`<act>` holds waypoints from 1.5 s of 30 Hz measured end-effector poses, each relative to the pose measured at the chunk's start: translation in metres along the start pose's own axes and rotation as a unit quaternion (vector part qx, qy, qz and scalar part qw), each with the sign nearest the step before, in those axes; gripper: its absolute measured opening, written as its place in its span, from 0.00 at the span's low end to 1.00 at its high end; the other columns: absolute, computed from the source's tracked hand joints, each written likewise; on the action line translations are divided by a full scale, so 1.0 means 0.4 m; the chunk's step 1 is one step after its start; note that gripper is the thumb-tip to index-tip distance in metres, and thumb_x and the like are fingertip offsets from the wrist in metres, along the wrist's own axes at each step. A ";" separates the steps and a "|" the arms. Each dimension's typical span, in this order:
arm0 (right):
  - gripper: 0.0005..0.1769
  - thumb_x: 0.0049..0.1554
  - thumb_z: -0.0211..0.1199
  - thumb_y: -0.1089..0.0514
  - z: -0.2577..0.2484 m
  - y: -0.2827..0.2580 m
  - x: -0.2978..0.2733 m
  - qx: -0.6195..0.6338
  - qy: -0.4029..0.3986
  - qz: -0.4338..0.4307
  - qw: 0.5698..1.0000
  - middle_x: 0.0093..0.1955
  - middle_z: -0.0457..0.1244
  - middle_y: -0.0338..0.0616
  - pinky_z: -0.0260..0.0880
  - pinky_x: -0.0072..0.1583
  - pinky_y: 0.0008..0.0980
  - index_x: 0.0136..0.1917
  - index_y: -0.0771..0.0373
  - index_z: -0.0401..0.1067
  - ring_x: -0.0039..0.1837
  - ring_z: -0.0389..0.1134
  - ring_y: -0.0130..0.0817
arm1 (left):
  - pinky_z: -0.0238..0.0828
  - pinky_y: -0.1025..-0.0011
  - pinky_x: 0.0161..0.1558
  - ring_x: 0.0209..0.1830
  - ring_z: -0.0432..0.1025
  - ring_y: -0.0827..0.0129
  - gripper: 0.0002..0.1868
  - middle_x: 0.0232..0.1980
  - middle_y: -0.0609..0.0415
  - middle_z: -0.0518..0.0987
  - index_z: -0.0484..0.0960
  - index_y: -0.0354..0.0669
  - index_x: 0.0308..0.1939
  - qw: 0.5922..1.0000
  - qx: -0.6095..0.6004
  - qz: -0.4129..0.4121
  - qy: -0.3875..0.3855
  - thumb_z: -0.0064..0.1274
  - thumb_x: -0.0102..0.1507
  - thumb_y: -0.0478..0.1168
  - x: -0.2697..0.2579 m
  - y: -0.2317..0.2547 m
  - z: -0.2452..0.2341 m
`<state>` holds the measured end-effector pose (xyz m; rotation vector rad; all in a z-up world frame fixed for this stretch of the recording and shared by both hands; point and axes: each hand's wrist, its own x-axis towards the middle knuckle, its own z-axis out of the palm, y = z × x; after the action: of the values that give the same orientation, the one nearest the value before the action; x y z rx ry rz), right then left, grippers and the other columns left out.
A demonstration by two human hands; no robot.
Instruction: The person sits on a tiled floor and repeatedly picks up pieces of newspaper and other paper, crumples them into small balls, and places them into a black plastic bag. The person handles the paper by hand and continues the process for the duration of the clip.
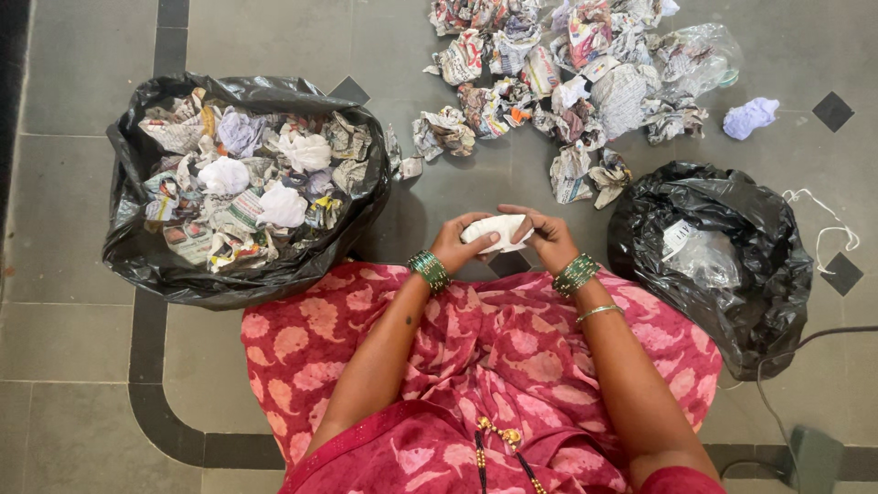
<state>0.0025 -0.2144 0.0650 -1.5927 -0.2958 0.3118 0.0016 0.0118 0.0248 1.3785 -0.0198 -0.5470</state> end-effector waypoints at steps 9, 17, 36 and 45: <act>0.39 0.45 0.71 0.58 0.035 -0.104 -0.019 -0.151 0.002 0.120 0.981 0.59 0.70 0.47 0.73 0.59 0.34 0.68 0.56 0.62 0.59 0.73 0.36 | 0.77 0.64 0.48 0.48 0.82 0.59 0.21 0.48 0.48 0.86 0.82 0.50 0.56 0.948 0.280 0.142 0.049 0.65 0.59 0.45 -0.065 0.088 0.029; 0.25 0.47 0.73 0.50 0.029 0.004 -0.019 -0.404 -0.093 0.130 0.901 0.49 0.71 0.53 0.71 0.55 0.48 0.56 0.58 0.73 0.53 0.72 0.54 | 0.76 0.61 0.49 0.51 0.79 0.52 0.24 0.49 0.47 0.84 0.74 0.50 0.56 0.926 0.330 0.183 -0.020 0.63 0.57 0.40 -0.059 0.067 0.036; 0.17 0.48 0.68 0.47 0.140 -0.009 -0.025 -0.598 -0.061 0.127 0.789 0.39 0.70 0.49 0.72 0.44 0.50 0.50 0.51 0.72 0.43 0.73 0.52 | 0.76 0.53 0.47 0.46 0.79 0.49 0.09 0.42 0.45 0.84 0.83 0.48 0.41 0.810 0.586 0.007 -0.013 0.58 0.58 0.42 -0.009 -0.019 0.071; 0.14 0.46 0.68 0.45 0.140 -0.021 -0.031 -0.572 -0.036 0.114 0.811 0.37 0.70 0.51 0.73 0.47 0.50 0.44 0.50 0.79 0.42 0.72 0.53 | 0.78 0.52 0.45 0.42 0.80 0.48 0.09 0.39 0.44 0.84 0.85 0.50 0.40 0.795 0.606 0.008 0.011 0.53 0.62 0.46 -0.013 -0.041 0.070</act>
<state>-0.0299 -0.1666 0.0715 -2.8381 -0.3781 0.4101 -0.0177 -0.0134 0.0169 2.6410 -0.4323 -0.4999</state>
